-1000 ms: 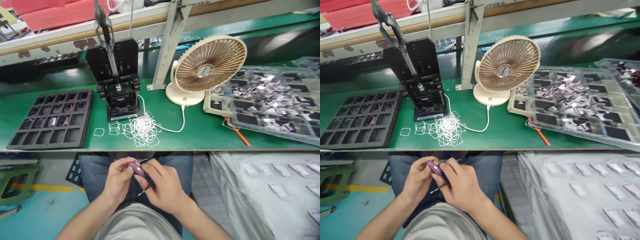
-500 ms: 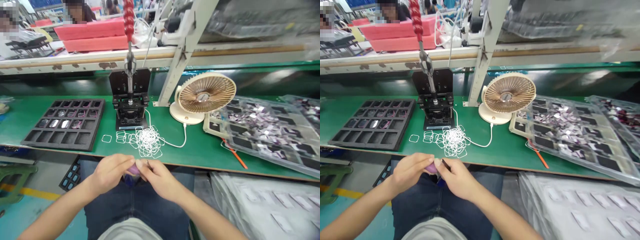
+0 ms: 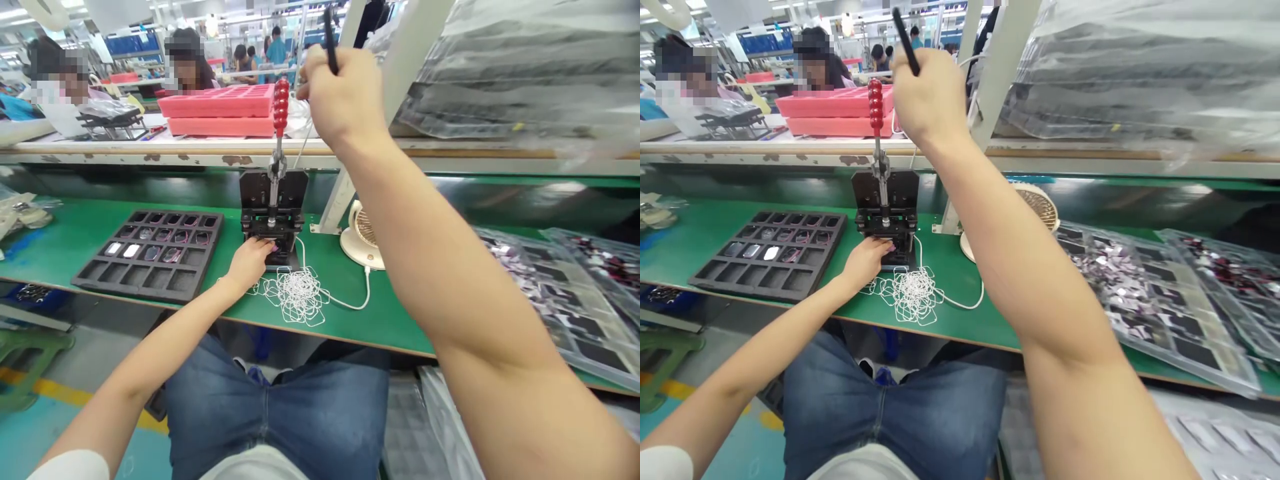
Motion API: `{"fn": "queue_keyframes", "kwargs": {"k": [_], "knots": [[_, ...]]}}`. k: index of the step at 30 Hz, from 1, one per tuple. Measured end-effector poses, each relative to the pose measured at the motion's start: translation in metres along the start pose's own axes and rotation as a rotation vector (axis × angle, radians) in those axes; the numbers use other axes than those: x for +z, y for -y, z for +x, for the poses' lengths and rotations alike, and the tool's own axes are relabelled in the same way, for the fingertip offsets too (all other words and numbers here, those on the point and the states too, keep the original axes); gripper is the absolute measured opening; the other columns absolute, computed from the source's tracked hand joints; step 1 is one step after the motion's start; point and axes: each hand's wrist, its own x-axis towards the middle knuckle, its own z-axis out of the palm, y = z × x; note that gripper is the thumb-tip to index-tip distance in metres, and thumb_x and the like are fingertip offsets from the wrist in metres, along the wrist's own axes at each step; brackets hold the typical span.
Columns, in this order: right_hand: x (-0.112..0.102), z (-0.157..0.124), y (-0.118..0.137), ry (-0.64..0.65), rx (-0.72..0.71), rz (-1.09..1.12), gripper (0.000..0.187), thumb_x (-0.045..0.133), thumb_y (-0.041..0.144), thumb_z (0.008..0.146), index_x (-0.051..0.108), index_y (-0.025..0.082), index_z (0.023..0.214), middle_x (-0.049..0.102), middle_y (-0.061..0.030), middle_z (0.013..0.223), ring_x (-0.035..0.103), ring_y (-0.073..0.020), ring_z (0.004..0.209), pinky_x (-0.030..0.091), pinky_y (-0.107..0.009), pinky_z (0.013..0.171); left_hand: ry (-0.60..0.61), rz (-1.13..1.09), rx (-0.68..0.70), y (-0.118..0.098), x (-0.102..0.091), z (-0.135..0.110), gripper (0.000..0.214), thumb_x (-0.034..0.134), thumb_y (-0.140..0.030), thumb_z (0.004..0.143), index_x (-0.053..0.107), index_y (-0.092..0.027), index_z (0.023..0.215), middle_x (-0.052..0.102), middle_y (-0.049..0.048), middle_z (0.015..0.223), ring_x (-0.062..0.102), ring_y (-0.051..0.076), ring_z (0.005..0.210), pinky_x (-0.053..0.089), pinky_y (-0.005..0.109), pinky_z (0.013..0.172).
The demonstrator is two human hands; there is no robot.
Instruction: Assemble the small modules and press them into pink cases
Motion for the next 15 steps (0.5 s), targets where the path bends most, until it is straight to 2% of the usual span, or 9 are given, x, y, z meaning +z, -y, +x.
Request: {"fn": "queue_keyframes", "kwargs": {"k": [3, 6, 8, 10, 12, 15], "knots": [[0.013, 0.026, 0.01, 0.146, 0.163, 0.087, 0.044, 0.053, 0.071, 0.101, 0.057, 0.041, 0.069, 0.077, -0.0068, 0.085, 0.068, -0.0328, 0.078, 0.051, -0.051, 0.068, 0.065, 0.023, 0.048, 0.001, 0.001, -0.001, 0.055, 0.055, 0.006, 0.087, 0.072, -0.013, 0.135, 0.072, 0.018, 0.144, 0.062, 0.032, 0.139, 0.05, 0.053, 0.122], [0.023, 0.037, 0.022, 0.343, 0.288, 0.248, 0.032, 0.058, 0.067, 0.099, 0.06, 0.038, 0.083, 0.08, -0.0079, 0.088, 0.064, -0.0293, 0.063, 0.044, -0.047, 0.056, 0.107, 0.028, 0.093, 0.006, 0.001, -0.006, 0.054, 0.055, 0.002, 0.091, 0.066, -0.011, 0.143, 0.068, 0.0206, 0.149, 0.058, 0.032, 0.146, 0.047, 0.055, 0.124], [0.027, 0.04, 0.027, 0.44, 0.294, 0.325, 0.025, 0.065, 0.061, 0.096, 0.06, 0.036, 0.094, 0.081, -0.008, 0.091, 0.06, -0.0257, 0.055, 0.04, -0.043, 0.052, 0.123, 0.025, 0.123, 0.012, 0.0, -0.009, 0.054, 0.055, 0.0, 0.094, 0.062, -0.011, 0.146, 0.065, 0.02, 0.152, 0.055, 0.031, 0.149, 0.046, 0.053, 0.125], [0.029, 0.042, 0.028, 0.464, 0.238, 0.326, 0.021, 0.07, 0.054, 0.092, 0.061, 0.036, 0.097, 0.082, -0.0078, 0.092, 0.06, -0.0253, 0.054, 0.04, -0.043, 0.051, 0.13, 0.018, 0.148, 0.018, -0.002, -0.009, 0.054, 0.054, 0.002, 0.094, 0.061, -0.011, 0.146, 0.065, 0.0187, 0.154, 0.054, 0.03, 0.15, 0.046, 0.051, 0.126], [0.029, 0.043, 0.025, 0.448, 0.203, 0.269, 0.016, 0.072, 0.049, 0.089, 0.063, 0.036, 0.087, 0.081, -0.0085, 0.085, 0.062, -0.0282, 0.056, 0.043, -0.045, 0.053, 0.124, 0.012, 0.157, 0.023, -0.004, -0.008, 0.055, 0.054, 0.004, 0.093, 0.063, -0.014, 0.145, 0.066, 0.0172, 0.152, 0.054, 0.029, 0.15, 0.047, 0.05, 0.126], [0.03, 0.037, 0.019, 0.333, 0.076, 0.12, 0.03, 0.073, 0.051, 0.089, 0.059, 0.039, 0.065, 0.073, -0.0094, 0.067, 0.066, -0.0337, 0.069, 0.047, -0.049, 0.062, 0.084, 0.009, 0.13, 0.022, -0.002, -0.006, 0.055, 0.052, 0.006, 0.093, 0.066, -0.016, 0.141, 0.067, 0.0165, 0.15, 0.055, 0.029, 0.149, 0.047, 0.052, 0.126]]}}
